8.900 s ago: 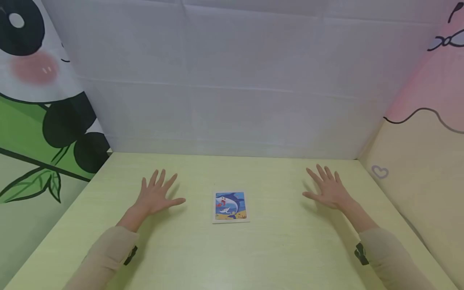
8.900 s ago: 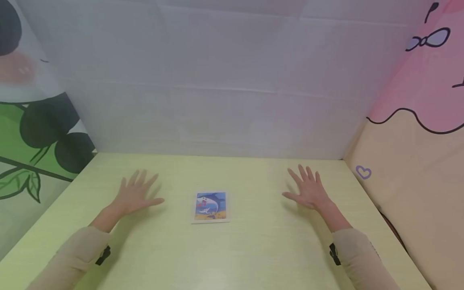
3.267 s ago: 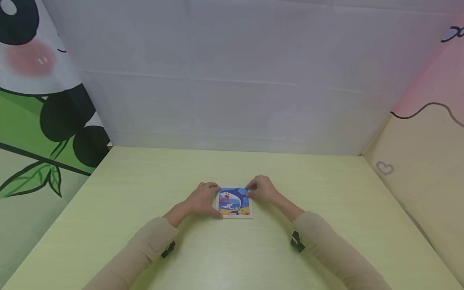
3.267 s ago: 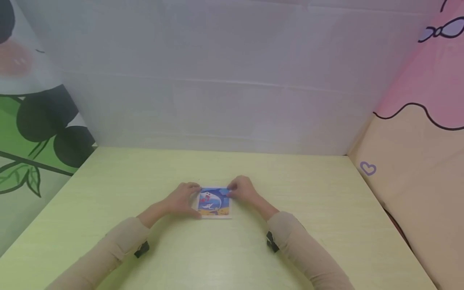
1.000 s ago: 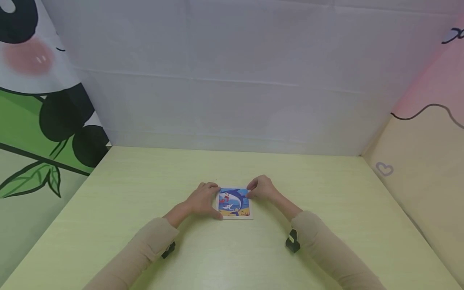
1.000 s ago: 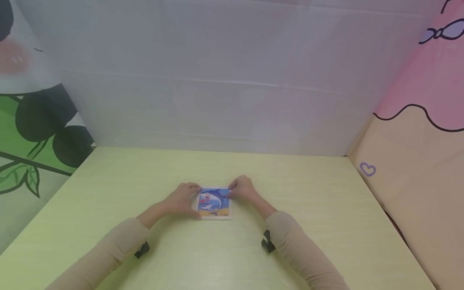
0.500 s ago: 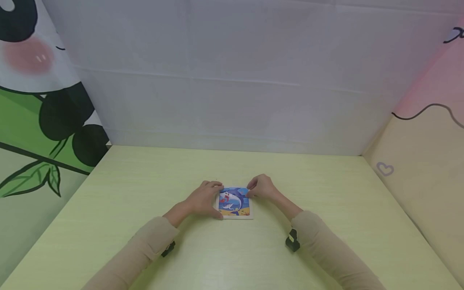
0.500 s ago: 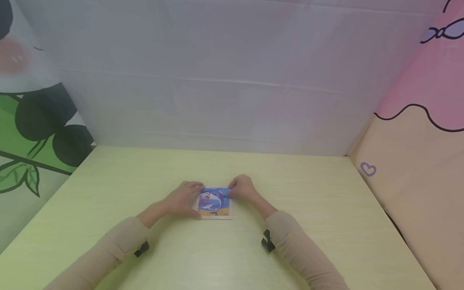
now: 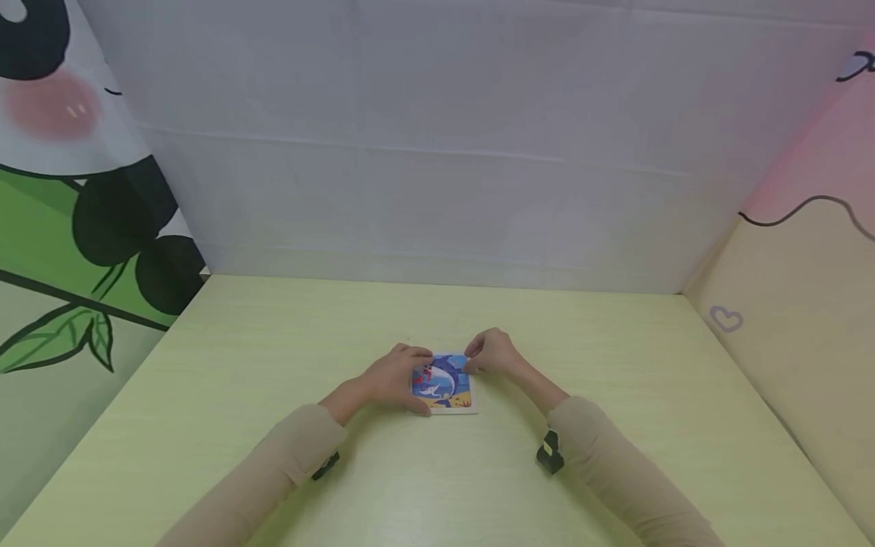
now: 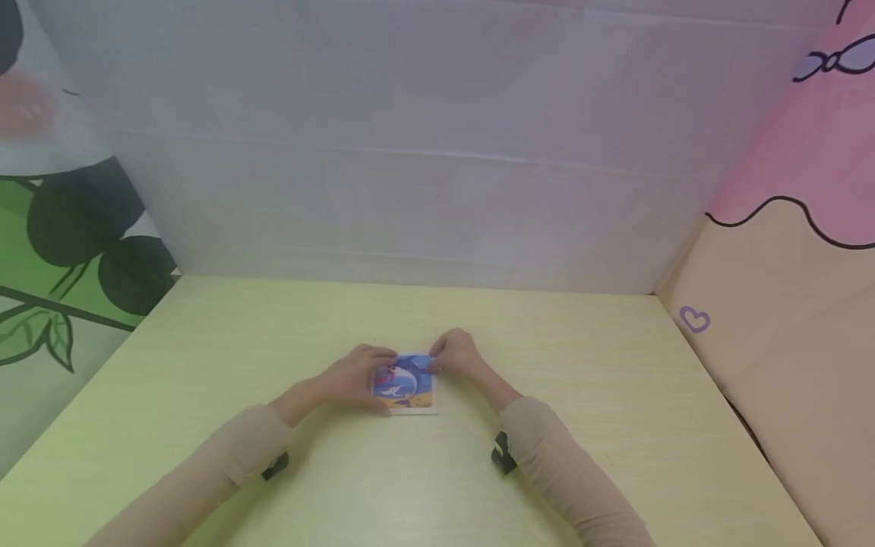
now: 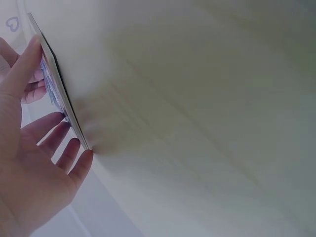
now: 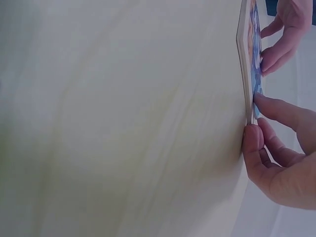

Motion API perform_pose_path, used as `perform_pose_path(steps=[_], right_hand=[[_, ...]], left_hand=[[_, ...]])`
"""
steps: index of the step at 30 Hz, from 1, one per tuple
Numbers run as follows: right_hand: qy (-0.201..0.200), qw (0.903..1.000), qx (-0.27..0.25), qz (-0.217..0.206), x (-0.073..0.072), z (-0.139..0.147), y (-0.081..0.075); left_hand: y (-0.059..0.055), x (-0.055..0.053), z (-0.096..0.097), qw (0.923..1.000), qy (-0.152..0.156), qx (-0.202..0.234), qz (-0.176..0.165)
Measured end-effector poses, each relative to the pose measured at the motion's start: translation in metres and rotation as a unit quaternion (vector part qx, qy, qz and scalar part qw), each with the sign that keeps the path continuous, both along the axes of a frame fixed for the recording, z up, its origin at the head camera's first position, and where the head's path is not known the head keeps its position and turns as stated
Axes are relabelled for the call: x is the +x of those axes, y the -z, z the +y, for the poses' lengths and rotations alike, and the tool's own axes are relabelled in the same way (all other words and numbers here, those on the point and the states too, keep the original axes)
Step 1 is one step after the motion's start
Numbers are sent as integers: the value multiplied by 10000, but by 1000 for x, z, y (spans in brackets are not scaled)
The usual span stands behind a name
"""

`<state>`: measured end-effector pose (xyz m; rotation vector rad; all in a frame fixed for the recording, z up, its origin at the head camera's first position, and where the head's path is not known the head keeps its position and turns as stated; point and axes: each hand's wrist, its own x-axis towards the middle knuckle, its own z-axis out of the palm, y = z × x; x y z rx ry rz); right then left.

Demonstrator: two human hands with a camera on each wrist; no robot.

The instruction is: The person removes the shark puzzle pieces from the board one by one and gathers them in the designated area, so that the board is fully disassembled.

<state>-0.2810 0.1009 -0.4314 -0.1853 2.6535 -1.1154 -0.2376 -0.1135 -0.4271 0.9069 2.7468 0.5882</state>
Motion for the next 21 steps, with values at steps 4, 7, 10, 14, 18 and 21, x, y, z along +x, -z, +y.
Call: perform_pose_path(steps=[4,7,10,14,18,21], right_hand=[[-41,10000,-24,40,0,0,1],[-56,9999,-54,79,0,0,2],[-51,9999,-87,93,0,0,3],[-76,9996,-241,122,0,0,3],[-119,9985,-532,89,1,-1,2],[-114,9975,-693,52,2,-2,1]], left_hand=[[0,-2,1,9999,95,-115,26],[1,-2,0,9998,122,-144,77],[2,-3,0,9998,118,-132,111],[3,-2,0,9998,65,-132,92],[4,-2,0,9999,29,-137,76],[3,-2,-1,9999,20,-129,46]])
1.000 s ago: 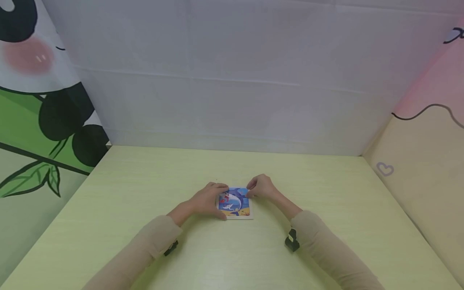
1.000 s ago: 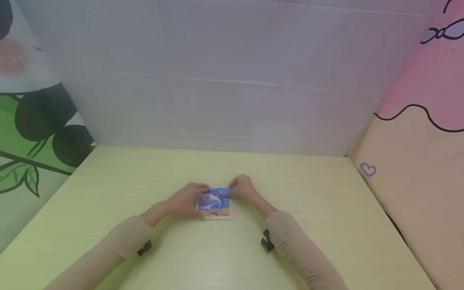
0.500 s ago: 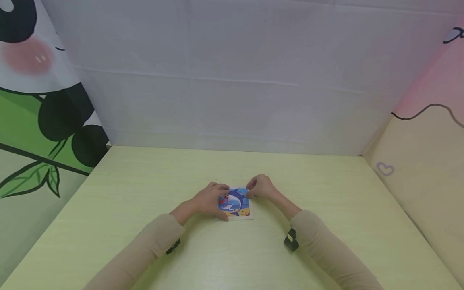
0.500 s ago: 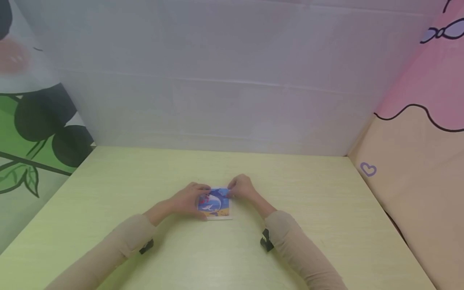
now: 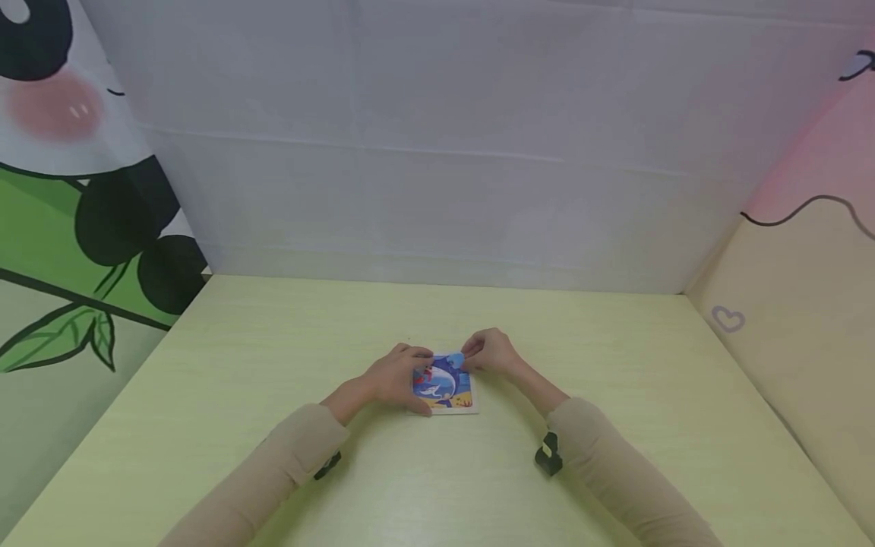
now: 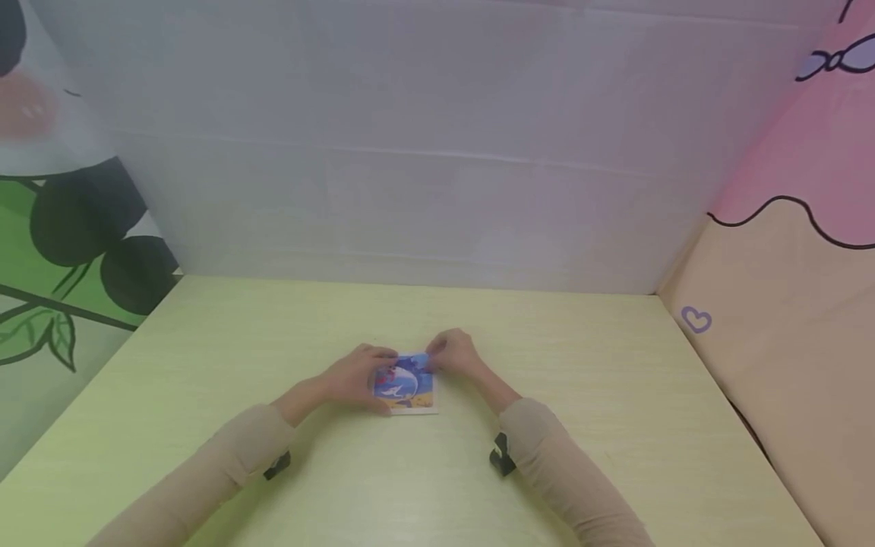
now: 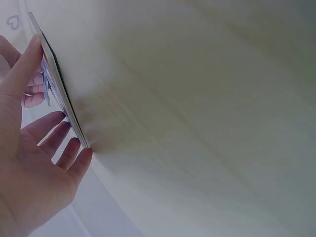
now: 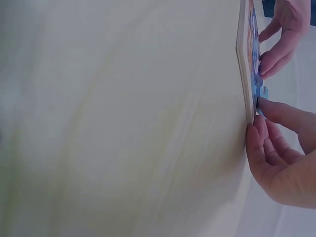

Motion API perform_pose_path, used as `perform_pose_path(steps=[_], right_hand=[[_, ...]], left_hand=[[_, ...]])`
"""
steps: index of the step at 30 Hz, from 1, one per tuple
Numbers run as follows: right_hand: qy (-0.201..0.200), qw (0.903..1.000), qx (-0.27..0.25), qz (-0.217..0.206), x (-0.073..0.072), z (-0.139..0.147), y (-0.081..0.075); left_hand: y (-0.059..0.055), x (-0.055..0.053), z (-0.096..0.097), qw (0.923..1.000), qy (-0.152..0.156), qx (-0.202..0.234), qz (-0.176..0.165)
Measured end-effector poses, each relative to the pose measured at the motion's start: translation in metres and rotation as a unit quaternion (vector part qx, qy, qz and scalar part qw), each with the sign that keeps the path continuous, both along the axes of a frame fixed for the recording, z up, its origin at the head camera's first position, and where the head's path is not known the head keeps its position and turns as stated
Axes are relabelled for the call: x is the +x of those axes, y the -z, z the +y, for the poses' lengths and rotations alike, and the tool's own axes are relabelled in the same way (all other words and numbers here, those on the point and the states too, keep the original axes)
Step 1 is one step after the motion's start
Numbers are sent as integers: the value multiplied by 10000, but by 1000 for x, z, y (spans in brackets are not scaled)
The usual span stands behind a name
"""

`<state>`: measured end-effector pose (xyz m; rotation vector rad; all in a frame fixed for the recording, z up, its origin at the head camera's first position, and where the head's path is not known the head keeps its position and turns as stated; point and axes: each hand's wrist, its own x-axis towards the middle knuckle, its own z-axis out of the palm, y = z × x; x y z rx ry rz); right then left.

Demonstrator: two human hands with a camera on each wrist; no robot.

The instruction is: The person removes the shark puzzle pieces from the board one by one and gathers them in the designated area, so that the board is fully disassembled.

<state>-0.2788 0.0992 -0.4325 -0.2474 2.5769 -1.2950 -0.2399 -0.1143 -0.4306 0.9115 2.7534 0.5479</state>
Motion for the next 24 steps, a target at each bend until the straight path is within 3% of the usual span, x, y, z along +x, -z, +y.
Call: perform_pose_path(steps=[9,17,24], right_hand=[[158,9993,-181,-298,1,1,-1],[223,9951,-801,-527,-3,10,5],[254,9932,-954,-624,-4,25,-3]], left_hand=[[-3,2,0,10000,-41,22,-76],[-2,1,2,10000,-41,-86,-1],[0,2,2,9999,-78,-111,-7]])
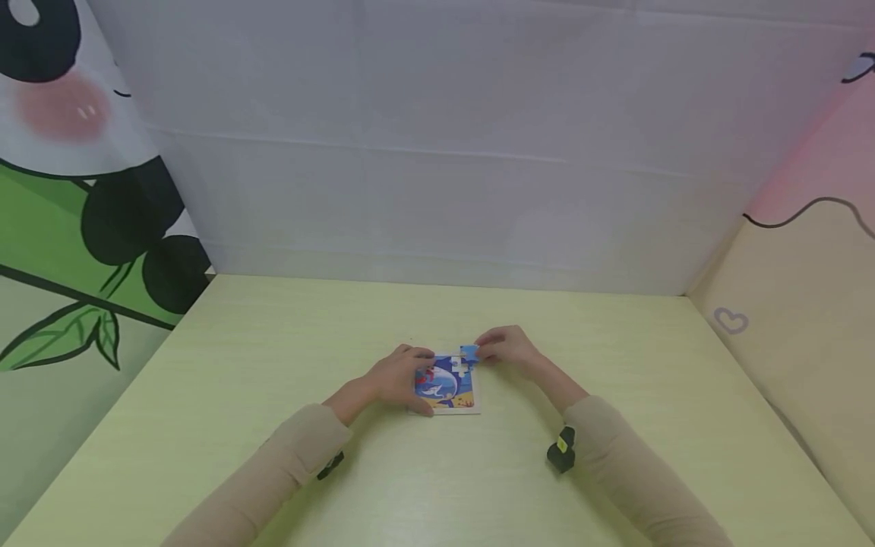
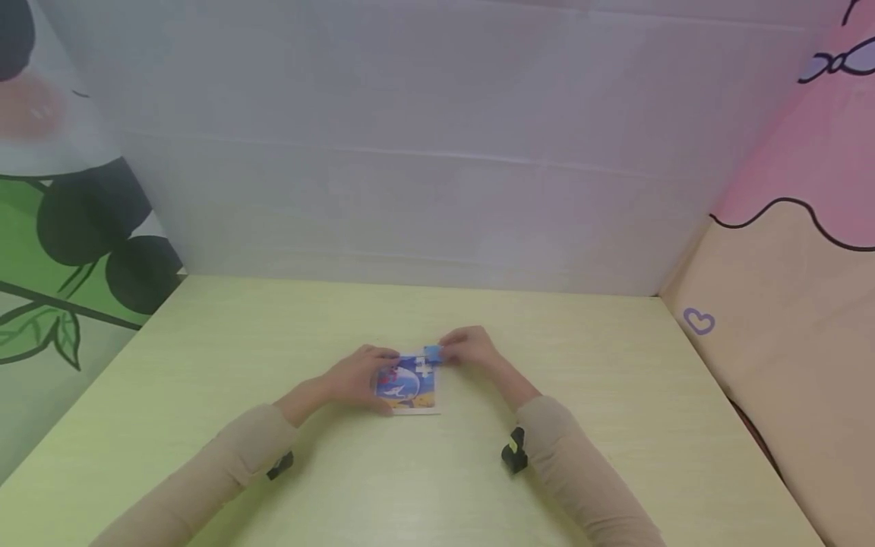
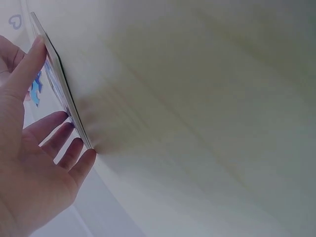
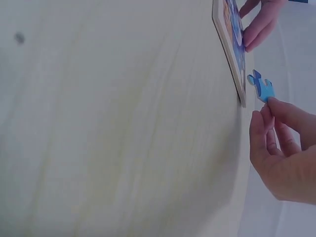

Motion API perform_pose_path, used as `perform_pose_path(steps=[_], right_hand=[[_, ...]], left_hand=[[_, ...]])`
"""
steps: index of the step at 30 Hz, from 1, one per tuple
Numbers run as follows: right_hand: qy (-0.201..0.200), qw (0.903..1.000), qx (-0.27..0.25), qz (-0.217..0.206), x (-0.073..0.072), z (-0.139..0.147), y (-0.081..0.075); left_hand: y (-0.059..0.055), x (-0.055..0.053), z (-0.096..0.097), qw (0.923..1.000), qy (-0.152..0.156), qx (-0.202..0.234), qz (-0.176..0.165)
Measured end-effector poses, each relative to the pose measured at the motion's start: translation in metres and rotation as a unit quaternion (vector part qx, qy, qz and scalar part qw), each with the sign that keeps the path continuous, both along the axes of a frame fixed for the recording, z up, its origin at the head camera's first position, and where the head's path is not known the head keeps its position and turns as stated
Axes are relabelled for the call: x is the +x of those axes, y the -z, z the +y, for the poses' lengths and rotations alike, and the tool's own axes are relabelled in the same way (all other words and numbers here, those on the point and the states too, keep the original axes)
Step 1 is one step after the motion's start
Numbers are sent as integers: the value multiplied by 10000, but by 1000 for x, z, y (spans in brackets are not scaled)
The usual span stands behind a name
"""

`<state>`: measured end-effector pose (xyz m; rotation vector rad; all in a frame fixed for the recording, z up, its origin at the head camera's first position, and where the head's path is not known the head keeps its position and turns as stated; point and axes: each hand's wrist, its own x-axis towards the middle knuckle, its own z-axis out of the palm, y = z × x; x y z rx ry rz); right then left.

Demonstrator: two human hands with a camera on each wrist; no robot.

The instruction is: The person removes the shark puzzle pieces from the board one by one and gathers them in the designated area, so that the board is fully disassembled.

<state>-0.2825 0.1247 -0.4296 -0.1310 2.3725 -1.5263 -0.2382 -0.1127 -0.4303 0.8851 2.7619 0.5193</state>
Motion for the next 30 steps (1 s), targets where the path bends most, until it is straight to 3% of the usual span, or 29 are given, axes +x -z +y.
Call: perform_pose_path(steps=[13,22,30], right_hand=[[200,9996,-50,-198,3,58,-12],[414,9980,110,-458,5,75,-4],[376,9982,452,-138,6,81,7]], left_hand=[[1,0,-1,9999,-115,-80,94],[1,0,-2,9999,-143,-57,77],[-1,2,-1,10000,-85,28,38]])
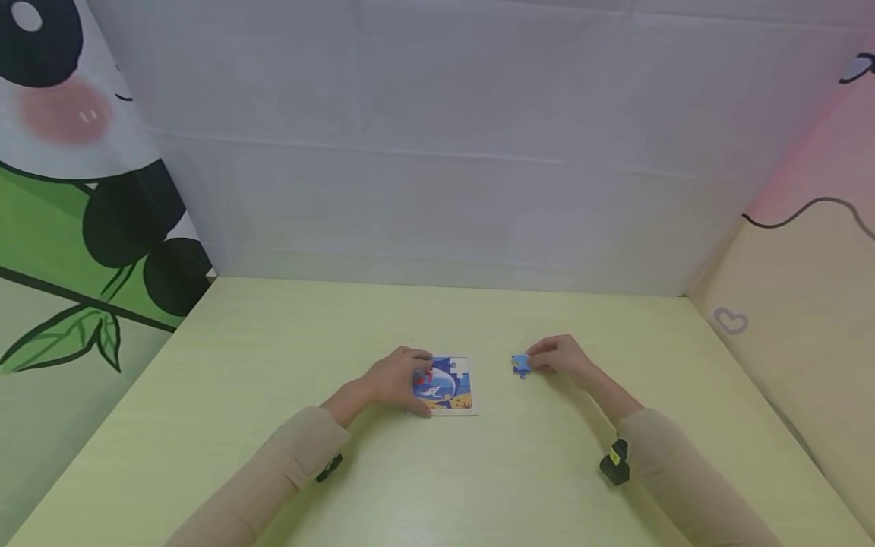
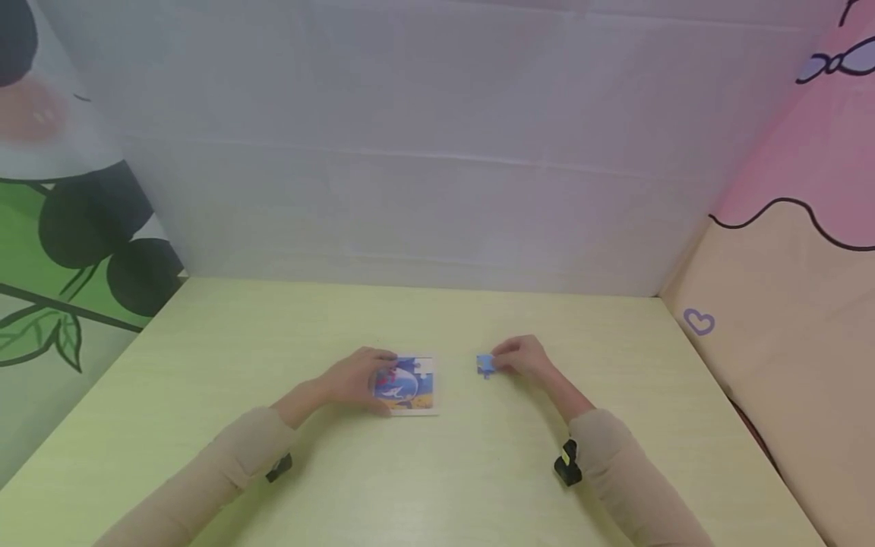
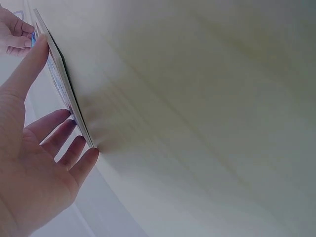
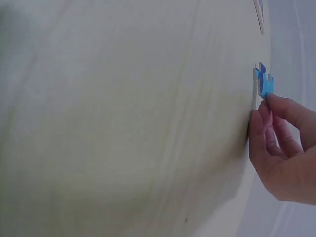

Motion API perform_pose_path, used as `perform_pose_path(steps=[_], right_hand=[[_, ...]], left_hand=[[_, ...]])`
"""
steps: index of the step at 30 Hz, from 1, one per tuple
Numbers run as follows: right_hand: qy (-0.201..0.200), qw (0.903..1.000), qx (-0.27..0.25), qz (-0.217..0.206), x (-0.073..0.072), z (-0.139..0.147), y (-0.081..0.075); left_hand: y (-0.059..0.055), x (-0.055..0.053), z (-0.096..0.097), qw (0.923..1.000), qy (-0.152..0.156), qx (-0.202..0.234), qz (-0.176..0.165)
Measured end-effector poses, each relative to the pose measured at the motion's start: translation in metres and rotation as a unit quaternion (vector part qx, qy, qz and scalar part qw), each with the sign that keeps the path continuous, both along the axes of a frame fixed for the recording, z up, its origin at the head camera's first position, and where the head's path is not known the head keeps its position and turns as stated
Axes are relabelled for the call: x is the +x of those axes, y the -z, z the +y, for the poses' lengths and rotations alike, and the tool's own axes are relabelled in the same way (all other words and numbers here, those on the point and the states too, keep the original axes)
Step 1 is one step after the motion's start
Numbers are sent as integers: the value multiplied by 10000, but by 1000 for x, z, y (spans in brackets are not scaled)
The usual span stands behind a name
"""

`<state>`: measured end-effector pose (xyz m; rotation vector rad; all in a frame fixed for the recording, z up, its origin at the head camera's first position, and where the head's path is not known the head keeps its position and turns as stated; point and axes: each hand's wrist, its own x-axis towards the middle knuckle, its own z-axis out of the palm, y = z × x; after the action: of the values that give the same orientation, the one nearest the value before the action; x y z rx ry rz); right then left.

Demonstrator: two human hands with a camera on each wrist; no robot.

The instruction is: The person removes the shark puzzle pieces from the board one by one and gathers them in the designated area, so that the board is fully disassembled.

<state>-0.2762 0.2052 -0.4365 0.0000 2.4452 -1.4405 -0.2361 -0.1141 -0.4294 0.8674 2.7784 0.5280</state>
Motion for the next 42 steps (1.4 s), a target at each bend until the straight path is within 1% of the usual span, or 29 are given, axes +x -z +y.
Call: perform_pose_path(steps=[3,6,10,13,16,20,27,34,36,42], right_hand=[[-61,9998,118,148,1,-1,1],[-29,9995,214,221,2,-2,1],[46,9992,302,246,1,-5,1],[105,9984,472,277,1,-7,0],[102,9976,618,293,2,-9,-2],[99,9973,670,272,2,-10,-4],[11,9915,1197,518,2,-11,-3],[-29,9931,1046,532,1,-8,-4],[-79,9930,1026,572,1,-8,-5],[-175,9912,1087,730,1,-12,-7]], left_hand=[[0,0,0,10000,20,-27,29],[0,0,1,10000,44,-26,45],[0,0,1,10000,41,-17,32],[0,0,1,10000,40,-30,30],[1,-1,0,9999,54,-70,52],[1,-1,0,9999,65,-117,53],[1,-1,0,9999,50,-115,5],[1,-2,-1,9999,83,-60,8],[1,-3,-1,9999,109,-38,58],[1,-5,-5,9998,-118,-97,114]])
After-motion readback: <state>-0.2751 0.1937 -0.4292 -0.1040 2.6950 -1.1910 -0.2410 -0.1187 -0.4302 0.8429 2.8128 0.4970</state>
